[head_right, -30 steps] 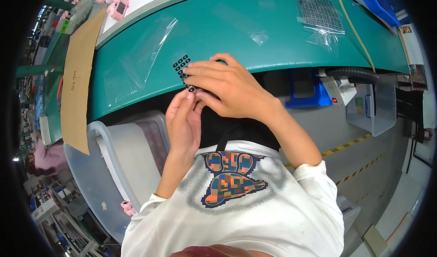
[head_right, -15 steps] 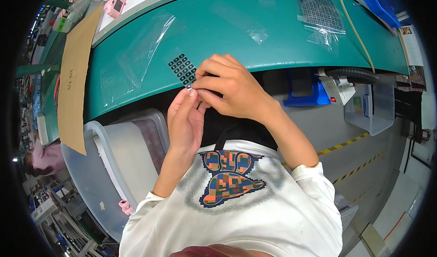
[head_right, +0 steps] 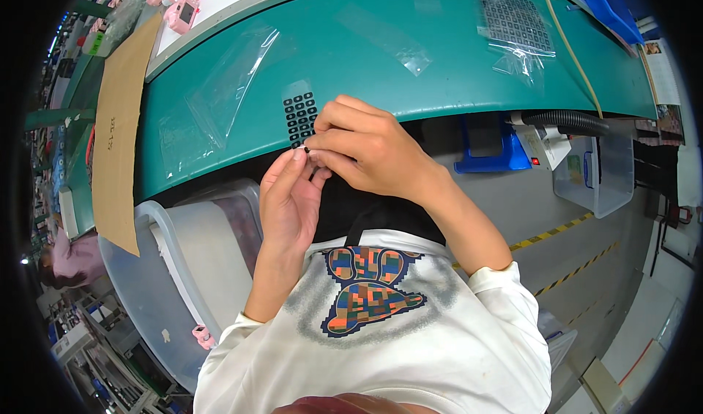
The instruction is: Assembling small toy cameras by placing internal components and snapping the plastic housing together.
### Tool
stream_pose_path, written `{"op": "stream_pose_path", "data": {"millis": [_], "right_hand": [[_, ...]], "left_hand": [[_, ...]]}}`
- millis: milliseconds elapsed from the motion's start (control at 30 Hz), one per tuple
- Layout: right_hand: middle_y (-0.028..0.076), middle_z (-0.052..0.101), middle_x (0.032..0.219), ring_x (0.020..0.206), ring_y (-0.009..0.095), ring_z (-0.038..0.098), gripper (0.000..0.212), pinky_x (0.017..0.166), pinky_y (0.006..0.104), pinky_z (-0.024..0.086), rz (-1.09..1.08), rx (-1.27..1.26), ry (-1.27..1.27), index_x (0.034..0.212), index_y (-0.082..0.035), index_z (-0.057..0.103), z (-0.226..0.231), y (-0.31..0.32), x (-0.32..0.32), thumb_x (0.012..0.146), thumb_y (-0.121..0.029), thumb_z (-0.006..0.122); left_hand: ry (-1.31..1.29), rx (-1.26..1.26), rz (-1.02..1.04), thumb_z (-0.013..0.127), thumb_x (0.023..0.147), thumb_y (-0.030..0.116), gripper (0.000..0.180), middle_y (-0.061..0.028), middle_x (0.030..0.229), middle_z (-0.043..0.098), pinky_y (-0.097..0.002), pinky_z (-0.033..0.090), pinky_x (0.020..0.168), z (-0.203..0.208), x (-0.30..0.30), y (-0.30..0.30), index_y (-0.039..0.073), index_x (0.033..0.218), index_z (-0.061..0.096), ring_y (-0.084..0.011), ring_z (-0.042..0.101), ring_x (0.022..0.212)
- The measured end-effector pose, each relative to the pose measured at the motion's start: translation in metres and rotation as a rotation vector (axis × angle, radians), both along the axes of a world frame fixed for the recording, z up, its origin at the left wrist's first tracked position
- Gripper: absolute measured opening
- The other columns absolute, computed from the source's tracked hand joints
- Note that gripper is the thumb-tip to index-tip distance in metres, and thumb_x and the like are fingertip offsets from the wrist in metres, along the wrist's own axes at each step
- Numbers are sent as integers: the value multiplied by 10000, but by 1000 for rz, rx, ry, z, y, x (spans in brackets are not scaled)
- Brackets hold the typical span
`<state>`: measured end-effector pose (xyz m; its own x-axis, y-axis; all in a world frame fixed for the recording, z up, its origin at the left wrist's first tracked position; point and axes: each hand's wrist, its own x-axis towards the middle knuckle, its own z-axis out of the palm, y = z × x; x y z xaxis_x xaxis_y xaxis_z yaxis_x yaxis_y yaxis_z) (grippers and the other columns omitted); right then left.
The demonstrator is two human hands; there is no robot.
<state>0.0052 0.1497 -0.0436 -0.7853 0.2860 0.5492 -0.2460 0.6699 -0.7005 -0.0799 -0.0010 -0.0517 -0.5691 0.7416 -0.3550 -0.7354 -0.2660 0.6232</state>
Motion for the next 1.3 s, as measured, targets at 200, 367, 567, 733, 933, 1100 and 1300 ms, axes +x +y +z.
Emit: {"op": "stream_pose_path", "data": {"millis": [200,367,567,733,933,1100,1300], "right_hand": [[58,642,867,717,194,553,88,628,284,455,-27,20,70,863,3,730,-2,4,-1,787,47,732],[57,656,874,713,183,560,115,623,273,450,-25,18,121,878,0,751,11,2,1,779,58,744],[59,663,876,724,139,551,190,635,233,423,-199,-324,212,952,-10,795,14,17,19,781,70,774],[55,663,890,749,141,550,169,647,243,422,-288,-404,165,942,-17,795,7,17,15,790,53,768],[81,633,930,781,147,537,148,666,237,435,-323,-292,96,963,21,776,-2,19,34,829,78,752],[96,635,958,829,164,561,136,724,242,464,-207,-235,71,989,46,764,-13,24,29,860,75,734],[99,645,999,888,176,582,140,788,256,476,-219,-215,77,1035,41,755,-18,31,32,903,53,711]], "left_hand": [[156,-100,8,627,999,87,188,-133,974,692,-277,511,838,9,-2,5,-71,1081,686,-159,620,879],[215,-161,67,636,998,77,163,-119,918,681,-261,536,754,29,3,7,-72,1031,693,-178,652,817],[723,-369,-29,660,985,96,176,-115,876,686,-261,545,652,48,-28,40,-75,984,701,-168,657,707],[1065,-638,-107,719,905,200,289,-121,713,681,-302,529,608,36,-77,62,-88,894,715,-201,646,602],[1820,-945,258,760,869,244,271,-64,719,655,-278,473,616,67,-64,-14,-6,970,741,-180,583,649],[1351,-1032,498,700,902,124,128,-25,732,668,-254,437,600,113,-84,-177,4,901,746,-129,535,639],[1057,-2015,402,601,921,286,313,-93,777,713,-322,514,675,21,-148,-480,14,946,754,-237,640,695]]}}
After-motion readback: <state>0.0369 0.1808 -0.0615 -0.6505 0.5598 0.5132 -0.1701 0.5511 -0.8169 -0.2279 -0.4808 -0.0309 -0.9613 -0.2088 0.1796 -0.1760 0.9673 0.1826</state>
